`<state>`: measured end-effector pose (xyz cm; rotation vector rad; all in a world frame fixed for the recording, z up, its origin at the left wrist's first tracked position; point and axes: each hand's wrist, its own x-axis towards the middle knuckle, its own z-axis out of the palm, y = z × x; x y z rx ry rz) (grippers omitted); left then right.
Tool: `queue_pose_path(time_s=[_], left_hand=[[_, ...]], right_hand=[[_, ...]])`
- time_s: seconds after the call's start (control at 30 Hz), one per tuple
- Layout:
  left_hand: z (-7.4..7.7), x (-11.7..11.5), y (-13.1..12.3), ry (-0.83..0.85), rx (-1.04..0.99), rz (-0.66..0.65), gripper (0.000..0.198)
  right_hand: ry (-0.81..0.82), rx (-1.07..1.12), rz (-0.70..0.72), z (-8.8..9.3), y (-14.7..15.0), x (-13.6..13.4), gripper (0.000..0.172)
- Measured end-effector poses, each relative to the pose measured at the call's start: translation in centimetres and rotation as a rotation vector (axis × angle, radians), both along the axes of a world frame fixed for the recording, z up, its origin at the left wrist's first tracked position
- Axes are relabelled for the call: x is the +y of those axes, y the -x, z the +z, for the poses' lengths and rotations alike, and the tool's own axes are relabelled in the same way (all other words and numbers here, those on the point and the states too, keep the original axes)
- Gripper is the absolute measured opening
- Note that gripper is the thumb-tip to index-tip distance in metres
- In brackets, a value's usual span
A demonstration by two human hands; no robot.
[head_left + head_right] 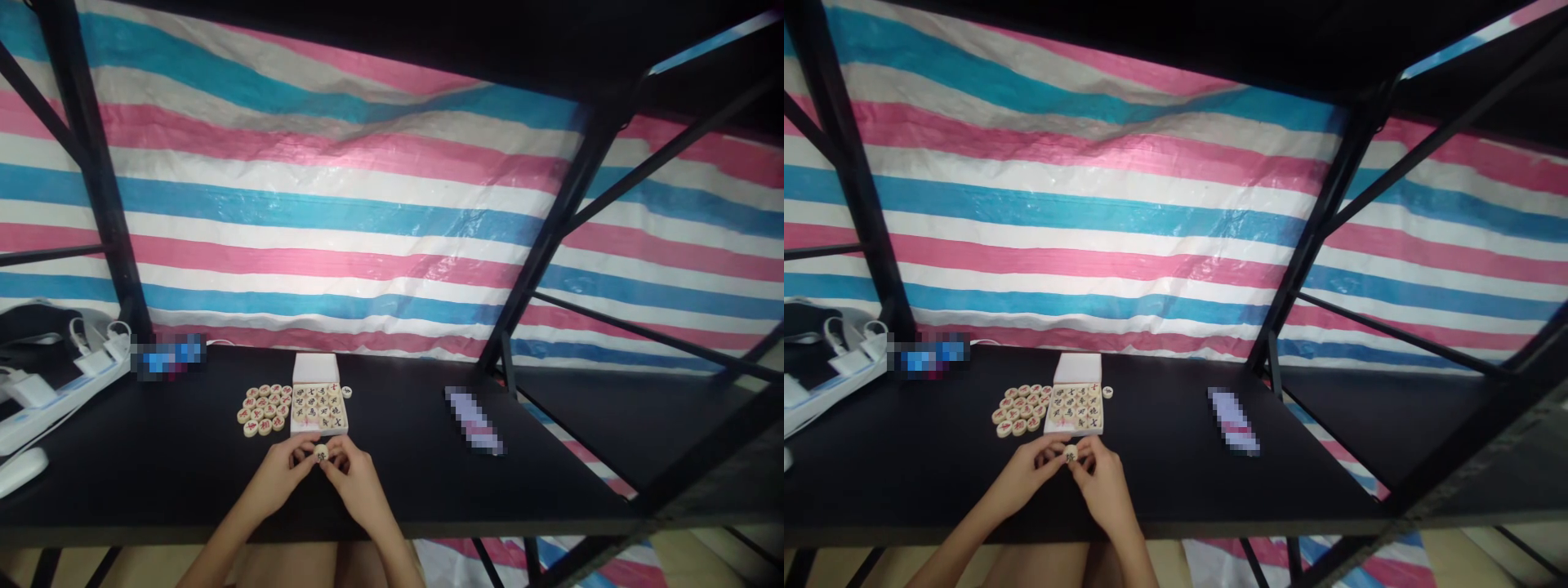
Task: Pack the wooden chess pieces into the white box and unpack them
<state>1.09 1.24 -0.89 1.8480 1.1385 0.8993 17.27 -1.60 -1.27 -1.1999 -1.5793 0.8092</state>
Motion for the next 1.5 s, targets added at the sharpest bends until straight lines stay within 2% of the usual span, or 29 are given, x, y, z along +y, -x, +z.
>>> queue_pose_path(time_s=[0.13, 0.27, 0.43, 0.6, 0.7, 0.77, 0.9, 1.03, 1.23, 1.37, 1.5], left_hand=[[-0.2, 0.1, 0.1, -0.033, 0.040, -0.003, 0.023], [-0.2, 0.0, 0.2, -0.095, -0.017, -0.018, 0.018], [0.3, -0.2, 0.1, -0.121, -0.077, -0.044, 0.014], [0.7, -0.5, 0.1, -0.114, -0.053, -0.089, 0.013], [0.5, -0.5, 0.1, -0.064, -0.019, -0.020, 0.018], [0.4, -0.5, 0.1, -0.024, -0.033, 0.029, 0.026], [0.3, -0.4, 0.2, -0.015, -0.057, 0.022, 0.024], [-0.1, -0.3, 0.2, -0.053, -0.020, 0.014, 0.023], [-0.9, 0.2, 0.7, -0.268, 0.033, 0.400, 0.032], [-1.2, 0.2, 0.6, -0.282, 0.119, 0.396, 0.030], [-1.1, 0.0, 0.4, -0.262, 0.232, 0.370, 0.031]], right_hand=[[-0.006, -0.025, -0.009, -0.2, 0.0, -0.1, 0.007], [-0.053, -0.040, -0.015, -0.2, -0.1, -0.2, 0.009], [-0.124, -0.073, -0.036, -0.2, -0.1, -0.4, 0.009], [-0.106, -0.093, -0.039, -0.5, -0.2, -0.5, 0.011], [-0.059, -0.067, -0.031, -0.1, -0.2, -0.6, 0.008], [-0.038, -0.031, -0.016, 0.2, -0.1, -0.7, 0.012], [-0.063, -0.033, -0.003, 0.3, 0.2, -0.7, 0.020], [-0.126, -0.124, -0.028, -0.1, 0.2, -0.5, 0.015], [-0.271, -0.440, -0.231, 0.8, 0.2, 2.1, 0.018], [-0.276, -0.689, -0.215, 1.8, 0.8, 4.2, 0.015], [-0.224, -0.852, -0.182, 2.2, 1.2, 4.8, 0.013]])
